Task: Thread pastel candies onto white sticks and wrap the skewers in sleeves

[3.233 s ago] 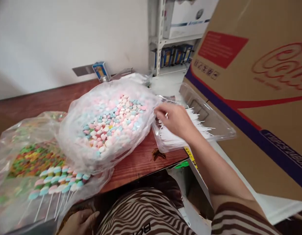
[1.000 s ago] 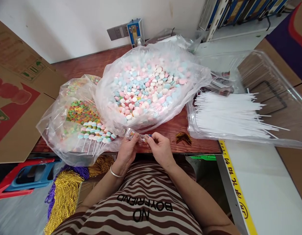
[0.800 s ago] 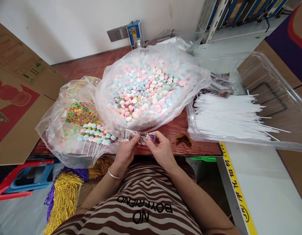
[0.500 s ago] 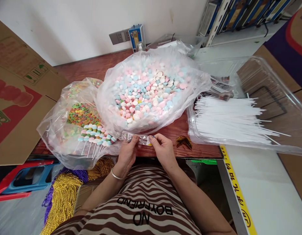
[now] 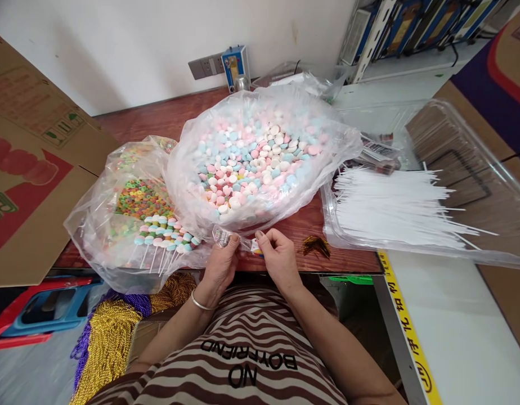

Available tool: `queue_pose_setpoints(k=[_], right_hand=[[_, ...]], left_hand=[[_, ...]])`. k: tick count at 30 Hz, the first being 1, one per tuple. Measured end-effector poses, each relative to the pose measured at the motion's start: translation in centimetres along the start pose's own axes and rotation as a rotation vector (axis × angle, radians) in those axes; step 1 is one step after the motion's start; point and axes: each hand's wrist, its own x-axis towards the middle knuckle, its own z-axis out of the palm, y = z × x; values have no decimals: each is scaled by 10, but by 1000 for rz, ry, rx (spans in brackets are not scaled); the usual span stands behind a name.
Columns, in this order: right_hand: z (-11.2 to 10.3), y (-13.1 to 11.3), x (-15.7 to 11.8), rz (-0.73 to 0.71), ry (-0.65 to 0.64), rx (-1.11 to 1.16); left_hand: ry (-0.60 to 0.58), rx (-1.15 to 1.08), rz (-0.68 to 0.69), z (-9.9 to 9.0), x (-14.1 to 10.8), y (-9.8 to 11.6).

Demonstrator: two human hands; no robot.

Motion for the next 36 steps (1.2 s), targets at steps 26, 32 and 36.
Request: queue_pose_setpoints(k=[26,32,36], right_hand=[[-2,-11,1,194,-174,310],[-6,-15,0,47,-241,200],[-11,-15,1,-270,-239,-97]], left_hand=[[-157,-135,-71,-10,8,4],[-72,-16,36,-6,6,3],[-97,99,27,-7,4,0]])
